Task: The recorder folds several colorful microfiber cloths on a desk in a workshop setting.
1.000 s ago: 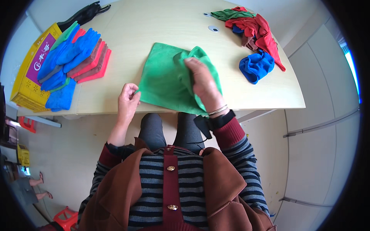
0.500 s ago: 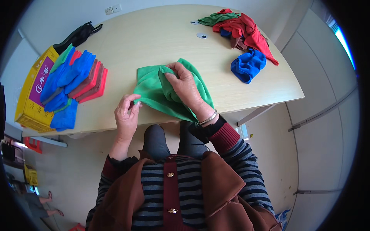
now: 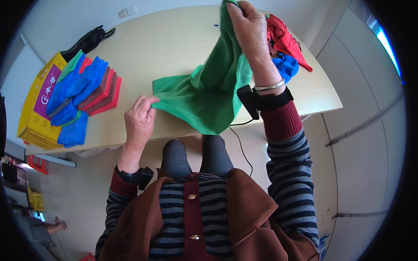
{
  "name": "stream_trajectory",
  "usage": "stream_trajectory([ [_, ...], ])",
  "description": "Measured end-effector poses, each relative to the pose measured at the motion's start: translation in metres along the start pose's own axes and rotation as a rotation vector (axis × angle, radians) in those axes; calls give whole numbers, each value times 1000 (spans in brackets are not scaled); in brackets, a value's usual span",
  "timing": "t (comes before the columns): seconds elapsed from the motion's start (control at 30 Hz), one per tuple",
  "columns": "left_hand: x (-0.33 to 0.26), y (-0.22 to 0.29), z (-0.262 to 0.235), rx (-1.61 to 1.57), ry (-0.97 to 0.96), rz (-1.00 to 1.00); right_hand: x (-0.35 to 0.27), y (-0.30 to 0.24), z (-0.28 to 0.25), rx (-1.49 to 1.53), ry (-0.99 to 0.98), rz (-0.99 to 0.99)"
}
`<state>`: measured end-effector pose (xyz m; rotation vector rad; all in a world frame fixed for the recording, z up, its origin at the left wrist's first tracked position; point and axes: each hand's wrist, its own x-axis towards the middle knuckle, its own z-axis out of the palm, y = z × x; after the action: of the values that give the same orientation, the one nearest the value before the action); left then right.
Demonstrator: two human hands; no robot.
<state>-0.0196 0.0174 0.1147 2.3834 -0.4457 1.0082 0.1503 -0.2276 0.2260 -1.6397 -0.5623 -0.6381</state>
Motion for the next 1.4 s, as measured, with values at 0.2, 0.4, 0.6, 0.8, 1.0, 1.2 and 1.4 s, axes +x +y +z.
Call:
stream_trajectory([
  [0.2, 1, 6, 10, -127, 59, 60, -78, 4, 54, -126, -408, 168],
  [0.4, 0, 6, 18, -500, 20, -218, -139, 7, 78, -14, -537, 221],
  [0.6, -1, 5, 21, -473, 74, -308, -143, -4, 75, -36, -579, 204],
  [0.8, -2, 6, 28, -496, 153, -357, -145, -12, 71, -145, -637, 46],
  [1.0, -1, 9, 24, -565, 125, -402, -146, -15, 68, -184, -688, -25],
  [1.2, 5, -4, 19, -414, 25, -252, -142, -8, 65, -219, -687, -92],
  [1.4, 24, -16, 6, -379, 136, -254, -162, 33, 17, -546, -511, -154],
])
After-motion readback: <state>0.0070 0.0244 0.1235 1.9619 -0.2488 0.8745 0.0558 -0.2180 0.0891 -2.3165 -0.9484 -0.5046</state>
